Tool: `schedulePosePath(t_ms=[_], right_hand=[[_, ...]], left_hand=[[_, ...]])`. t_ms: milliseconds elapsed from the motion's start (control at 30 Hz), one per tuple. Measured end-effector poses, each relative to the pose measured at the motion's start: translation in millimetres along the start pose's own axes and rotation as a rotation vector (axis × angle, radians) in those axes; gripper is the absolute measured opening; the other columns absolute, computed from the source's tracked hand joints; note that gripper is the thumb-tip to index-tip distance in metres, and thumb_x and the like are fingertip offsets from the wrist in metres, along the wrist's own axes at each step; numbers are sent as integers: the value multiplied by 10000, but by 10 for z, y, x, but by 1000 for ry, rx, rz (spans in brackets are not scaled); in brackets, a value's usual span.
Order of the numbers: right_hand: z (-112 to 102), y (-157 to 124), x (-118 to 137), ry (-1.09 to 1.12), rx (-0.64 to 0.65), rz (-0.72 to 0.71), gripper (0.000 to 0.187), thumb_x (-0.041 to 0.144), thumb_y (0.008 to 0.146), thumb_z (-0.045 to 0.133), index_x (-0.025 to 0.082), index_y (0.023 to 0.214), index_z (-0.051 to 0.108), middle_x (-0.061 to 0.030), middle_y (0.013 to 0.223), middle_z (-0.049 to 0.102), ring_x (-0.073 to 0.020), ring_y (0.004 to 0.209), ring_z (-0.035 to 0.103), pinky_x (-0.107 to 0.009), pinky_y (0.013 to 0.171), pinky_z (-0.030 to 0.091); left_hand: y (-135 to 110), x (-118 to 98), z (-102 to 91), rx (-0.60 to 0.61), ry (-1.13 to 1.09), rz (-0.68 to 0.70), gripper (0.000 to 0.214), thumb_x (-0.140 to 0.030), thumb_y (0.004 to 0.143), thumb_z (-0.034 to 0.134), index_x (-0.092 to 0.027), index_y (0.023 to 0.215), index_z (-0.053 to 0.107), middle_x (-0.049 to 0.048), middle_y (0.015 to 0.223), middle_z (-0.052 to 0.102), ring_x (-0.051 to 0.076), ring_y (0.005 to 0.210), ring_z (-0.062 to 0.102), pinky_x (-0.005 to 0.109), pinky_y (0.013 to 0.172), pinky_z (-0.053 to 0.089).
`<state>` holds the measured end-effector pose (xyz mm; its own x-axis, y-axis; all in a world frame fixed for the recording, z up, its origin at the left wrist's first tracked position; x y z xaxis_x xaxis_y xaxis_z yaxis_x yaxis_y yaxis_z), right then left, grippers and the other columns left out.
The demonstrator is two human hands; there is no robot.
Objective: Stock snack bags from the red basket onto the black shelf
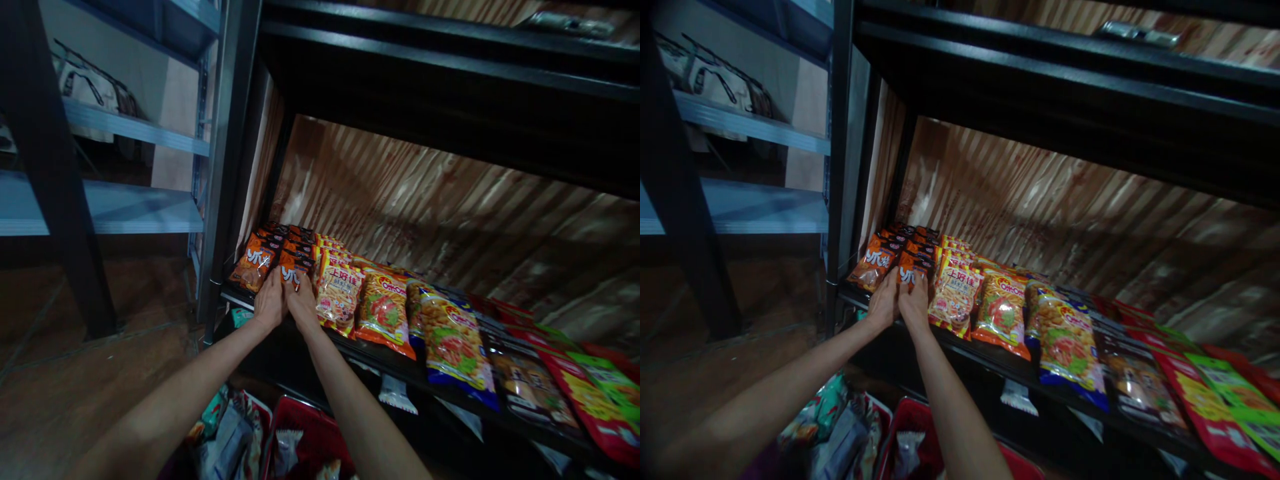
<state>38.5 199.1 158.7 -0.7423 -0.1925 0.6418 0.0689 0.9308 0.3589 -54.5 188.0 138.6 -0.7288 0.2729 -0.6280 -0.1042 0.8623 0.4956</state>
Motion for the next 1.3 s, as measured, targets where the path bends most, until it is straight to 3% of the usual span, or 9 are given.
schedulePosePath(t_ms=[200, 467, 633, 733, 933, 1300], right_hand=[[-12, 41, 7, 81, 4, 5, 503, 279, 826, 400, 136, 1306, 451, -118, 1401, 426, -215, 1348, 312, -380, 1111, 245], [1, 109, -116, 203, -29, 124, 720, 314, 790, 459, 112, 1431, 201, -139, 1405, 421, -231, 1271, 439, -376, 1067, 325], [29, 92, -182, 190, -26, 253, 698, 387, 795, 457, 100, 1405, 277, -172, 1357, 470, -281, 1276, 427, -441, 1062, 310], [49, 130, -200, 262, -39, 248, 640, 425, 780, 477, 165, 1355, 365, -148, 1279, 546, -278, 1201, 502, -434, 1012, 361], [124, 294, -255, 318, -56, 252, 492, 423, 760, 488, 213, 1205, 493, -105, 1067, 655, -241, 955, 625, -385, 861, 457], [206, 421, -314, 251, -121, 275, 487, 420, 820, 398, 179, 1239, 458, -137, 1125, 637, -235, 967, 635, -359, 840, 465]], left_hand=[[38, -19, 26, -21, -73, 2, 557, -158, 846, 400, -107, 1387, 278, 187, 1385, 429, 230, 1281, 417, 398, 1046, 372], [99, 17, 93, -43, -90, -1, 562, -181, 847, 404, -35, 1375, 280, 227, 1372, 428, 247, 1276, 419, 393, 1042, 376], [111, 28, 83, -62, -108, -57, 553, -230, 862, 406, -48, 1372, 294, 222, 1359, 452, 255, 1267, 435, 409, 1031, 384], [153, 18, 49, -60, -113, -107, 555, -268, 865, 418, -27, 1356, 321, 239, 1346, 461, 271, 1257, 448, 419, 1026, 381], [264, 11, 27, 105, -128, -238, 509, -300, 869, 426, -60, 1317, 389, 219, 1263, 551, 275, 1177, 530, 403, 968, 415], [298, 12, 18, 68, -165, -199, 441, -186, 850, 441, -84, 1278, 425, 179, 1191, 607, 249, 1107, 576, 370, 937, 432]])
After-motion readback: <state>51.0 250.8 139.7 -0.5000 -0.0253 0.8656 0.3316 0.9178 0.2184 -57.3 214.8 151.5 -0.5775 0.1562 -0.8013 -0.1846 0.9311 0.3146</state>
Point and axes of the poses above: each hand's wrist, its own y-axis towards the middle knuckle, its own z-axis out of the palm, x = y × z, the point moved 4 cm from there along y, towards the middle knuckle
